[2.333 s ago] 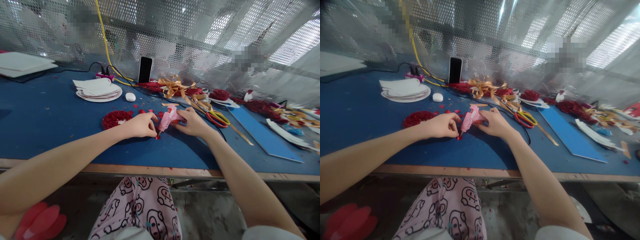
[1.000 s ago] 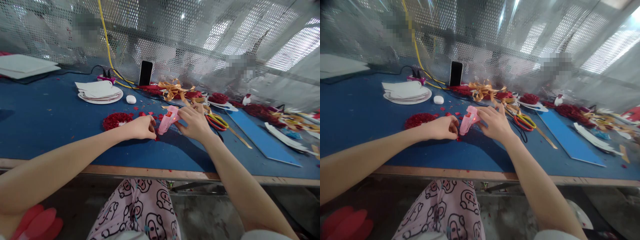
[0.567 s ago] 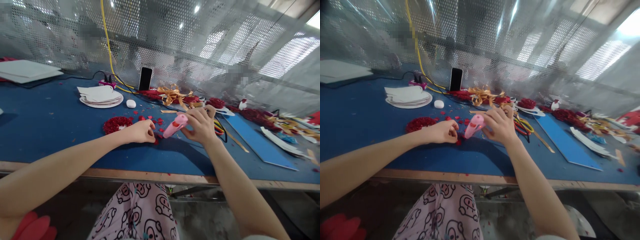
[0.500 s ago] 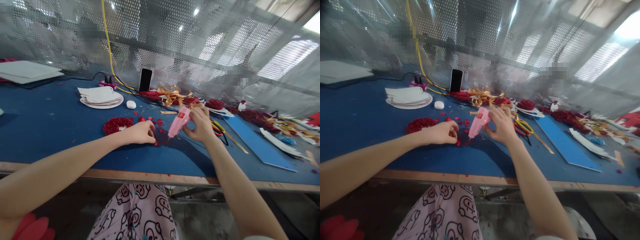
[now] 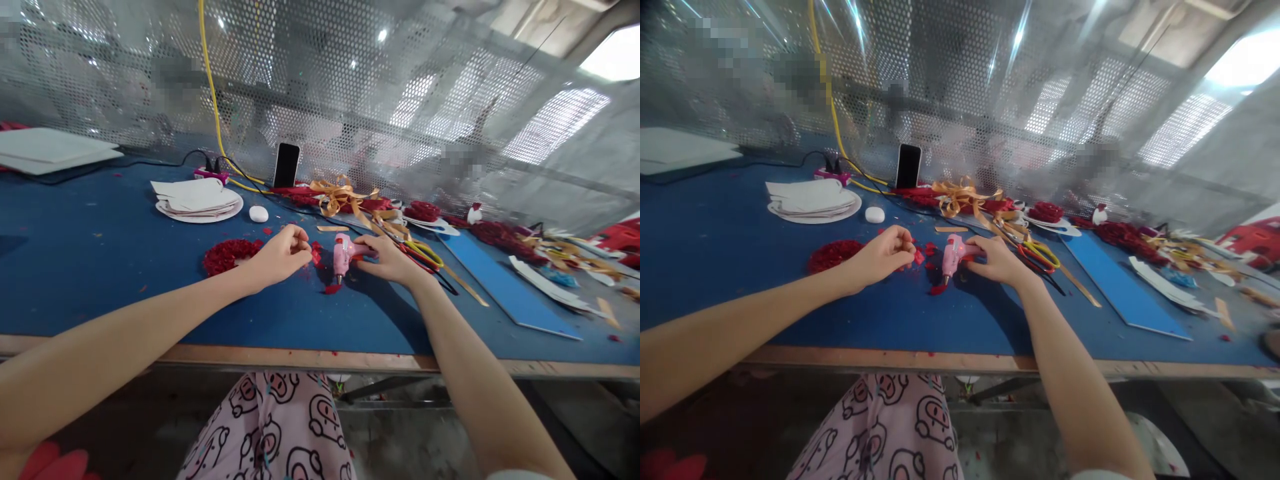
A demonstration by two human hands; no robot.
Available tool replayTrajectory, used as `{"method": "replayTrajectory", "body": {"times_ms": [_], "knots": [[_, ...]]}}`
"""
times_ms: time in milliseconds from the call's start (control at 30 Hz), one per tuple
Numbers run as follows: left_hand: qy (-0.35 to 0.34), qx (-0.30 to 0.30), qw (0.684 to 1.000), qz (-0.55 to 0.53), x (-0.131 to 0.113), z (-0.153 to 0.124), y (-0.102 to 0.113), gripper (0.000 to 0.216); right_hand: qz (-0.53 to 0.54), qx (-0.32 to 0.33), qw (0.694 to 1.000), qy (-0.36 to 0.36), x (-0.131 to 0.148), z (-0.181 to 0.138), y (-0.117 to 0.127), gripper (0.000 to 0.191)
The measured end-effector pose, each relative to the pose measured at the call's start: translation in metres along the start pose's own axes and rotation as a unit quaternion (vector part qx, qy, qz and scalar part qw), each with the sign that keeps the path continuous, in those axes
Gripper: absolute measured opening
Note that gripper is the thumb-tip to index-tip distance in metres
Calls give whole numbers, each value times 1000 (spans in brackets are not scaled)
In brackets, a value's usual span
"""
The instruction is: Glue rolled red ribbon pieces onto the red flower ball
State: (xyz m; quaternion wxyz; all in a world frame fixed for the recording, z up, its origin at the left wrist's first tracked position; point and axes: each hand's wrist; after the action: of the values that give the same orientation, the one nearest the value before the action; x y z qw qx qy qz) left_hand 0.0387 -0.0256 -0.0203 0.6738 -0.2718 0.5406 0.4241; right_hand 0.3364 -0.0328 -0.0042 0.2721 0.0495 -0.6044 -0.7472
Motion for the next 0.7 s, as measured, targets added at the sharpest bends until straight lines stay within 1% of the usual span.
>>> {"method": "replayTrajectory", "body": {"times_ms": [100,200,267,367,467,533,633,667,700], "knots": [[-14,-7,997,-69,-5,-1,-3,27,46,24,999,11,3,2,-6,35],[-21,-11,993,-115,-11,-3,-5,27,70,43,997,10,6,3,-10,38],[-17,-5,992,-127,-13,-4,-6,28,67,42,997,15,7,4,-11,40],[-20,12,992,-125,-13,-6,-5,31,23,27,999,25,6,3,-9,39],[-33,24,991,-125,-12,-8,-4,31,-11,-23,999,38,9,1,-4,35],[-42,25,990,-131,-13,-8,-4,31,-2,-91,994,57,17,2,-2,27],[-62,20,988,-141,-15,-9,-4,31,44,-207,973,91,39,12,-4,13],[-67,16,987,-143,-16,-9,-4,31,72,-221,968,91,49,18,-6,12],[-72,10,987,-143,-17,-9,-4,31,101,-218,966,90,58,23,-7,12]]}}
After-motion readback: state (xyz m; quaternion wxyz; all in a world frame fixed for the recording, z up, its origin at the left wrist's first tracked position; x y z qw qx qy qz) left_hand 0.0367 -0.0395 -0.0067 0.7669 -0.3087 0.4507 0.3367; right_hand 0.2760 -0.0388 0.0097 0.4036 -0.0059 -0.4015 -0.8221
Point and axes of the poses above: each hand's wrist, its own z-axis towards the middle knuckle, its own y-axis out of the back of the hand, x = y × z, and after that the axes turned 3 degrees about -y, right-handed
